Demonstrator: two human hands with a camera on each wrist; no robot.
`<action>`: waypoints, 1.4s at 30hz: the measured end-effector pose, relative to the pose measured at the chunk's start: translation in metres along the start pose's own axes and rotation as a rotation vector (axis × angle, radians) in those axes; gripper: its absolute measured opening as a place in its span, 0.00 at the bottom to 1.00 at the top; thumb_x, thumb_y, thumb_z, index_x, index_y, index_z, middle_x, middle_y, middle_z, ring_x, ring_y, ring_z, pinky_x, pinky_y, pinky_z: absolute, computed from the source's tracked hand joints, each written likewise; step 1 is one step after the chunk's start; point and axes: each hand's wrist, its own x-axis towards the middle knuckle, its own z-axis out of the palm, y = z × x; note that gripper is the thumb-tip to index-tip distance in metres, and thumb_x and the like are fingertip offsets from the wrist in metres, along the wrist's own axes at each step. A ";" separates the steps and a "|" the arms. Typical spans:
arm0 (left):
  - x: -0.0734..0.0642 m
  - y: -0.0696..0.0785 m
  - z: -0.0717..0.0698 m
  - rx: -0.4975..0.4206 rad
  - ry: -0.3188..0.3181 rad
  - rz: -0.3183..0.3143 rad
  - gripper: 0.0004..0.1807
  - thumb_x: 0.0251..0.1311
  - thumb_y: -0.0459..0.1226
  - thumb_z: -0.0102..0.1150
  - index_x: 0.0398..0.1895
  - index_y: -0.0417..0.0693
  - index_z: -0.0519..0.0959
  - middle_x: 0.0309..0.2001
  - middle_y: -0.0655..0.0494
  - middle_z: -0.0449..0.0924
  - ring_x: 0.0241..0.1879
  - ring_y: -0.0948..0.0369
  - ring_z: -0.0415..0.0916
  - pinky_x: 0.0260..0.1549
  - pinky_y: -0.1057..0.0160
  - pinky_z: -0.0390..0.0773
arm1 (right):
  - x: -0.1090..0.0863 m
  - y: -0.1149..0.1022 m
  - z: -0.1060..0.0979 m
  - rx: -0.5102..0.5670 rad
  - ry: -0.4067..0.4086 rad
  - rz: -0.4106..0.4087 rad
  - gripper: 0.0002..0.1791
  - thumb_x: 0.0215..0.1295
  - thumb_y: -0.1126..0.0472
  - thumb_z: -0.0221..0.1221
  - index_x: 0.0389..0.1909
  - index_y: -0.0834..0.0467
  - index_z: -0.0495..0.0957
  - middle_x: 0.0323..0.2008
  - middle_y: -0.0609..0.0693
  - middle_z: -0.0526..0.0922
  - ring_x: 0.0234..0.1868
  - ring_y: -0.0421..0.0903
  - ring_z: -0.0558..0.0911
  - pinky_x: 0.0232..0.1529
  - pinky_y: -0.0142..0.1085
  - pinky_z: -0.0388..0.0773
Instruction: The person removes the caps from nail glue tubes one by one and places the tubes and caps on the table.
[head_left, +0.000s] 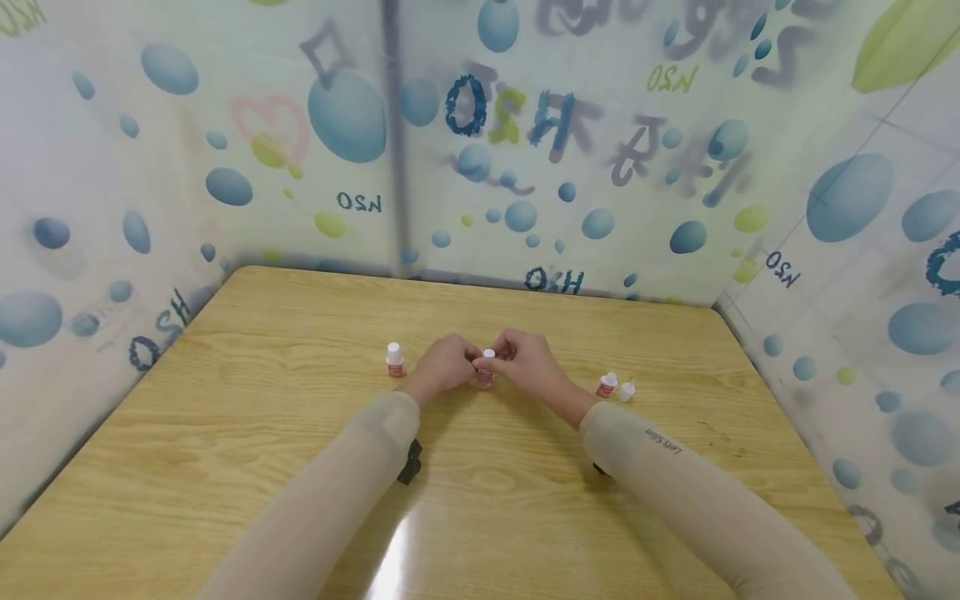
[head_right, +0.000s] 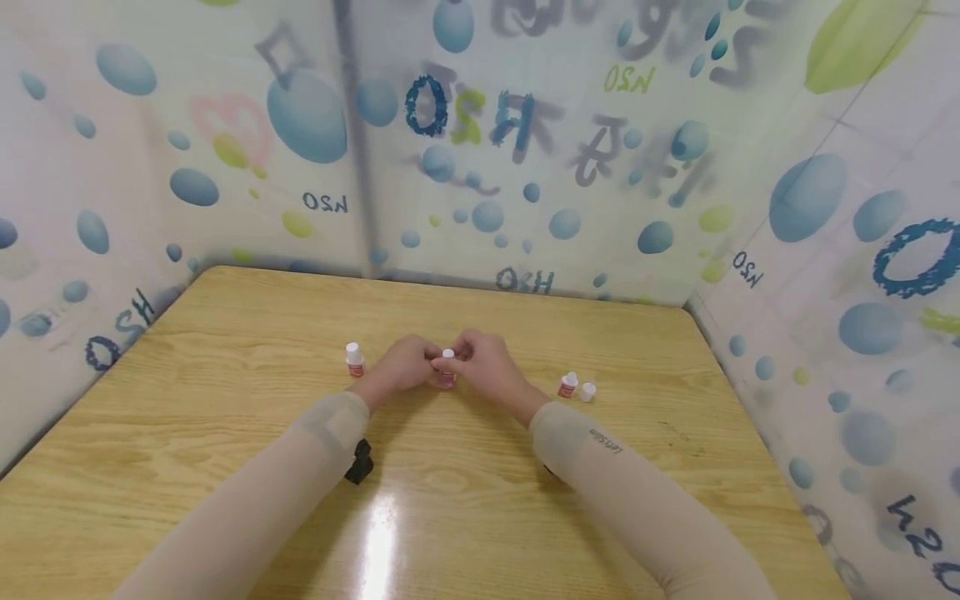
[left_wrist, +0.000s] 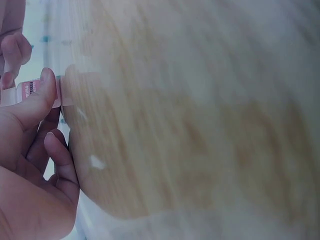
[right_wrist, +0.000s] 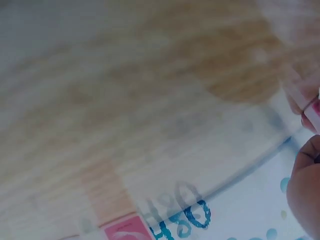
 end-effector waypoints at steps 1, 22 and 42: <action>0.000 0.000 0.000 0.004 0.003 0.003 0.10 0.60 0.44 0.79 0.41 0.51 0.93 0.46 0.56 0.93 0.45 0.58 0.80 0.61 0.51 0.79 | -0.001 0.000 0.001 0.000 0.012 -0.008 0.13 0.69 0.51 0.72 0.37 0.56 0.81 0.34 0.50 0.88 0.33 0.41 0.82 0.34 0.33 0.76; 0.002 0.000 0.000 0.030 -0.008 -0.004 0.11 0.59 0.42 0.80 0.42 0.50 0.93 0.45 0.56 0.93 0.46 0.59 0.80 0.61 0.52 0.79 | 0.001 -0.004 -0.010 -0.009 -0.132 -0.081 0.11 0.76 0.59 0.65 0.54 0.58 0.83 0.40 0.52 0.82 0.37 0.44 0.76 0.40 0.34 0.73; 0.001 0.000 0.001 -0.005 -0.011 -0.014 0.09 0.59 0.42 0.80 0.41 0.53 0.93 0.45 0.58 0.93 0.44 0.60 0.78 0.63 0.52 0.79 | -0.001 -0.008 -0.001 -0.002 -0.044 0.039 0.12 0.72 0.52 0.69 0.42 0.56 0.80 0.33 0.51 0.84 0.31 0.44 0.75 0.32 0.35 0.72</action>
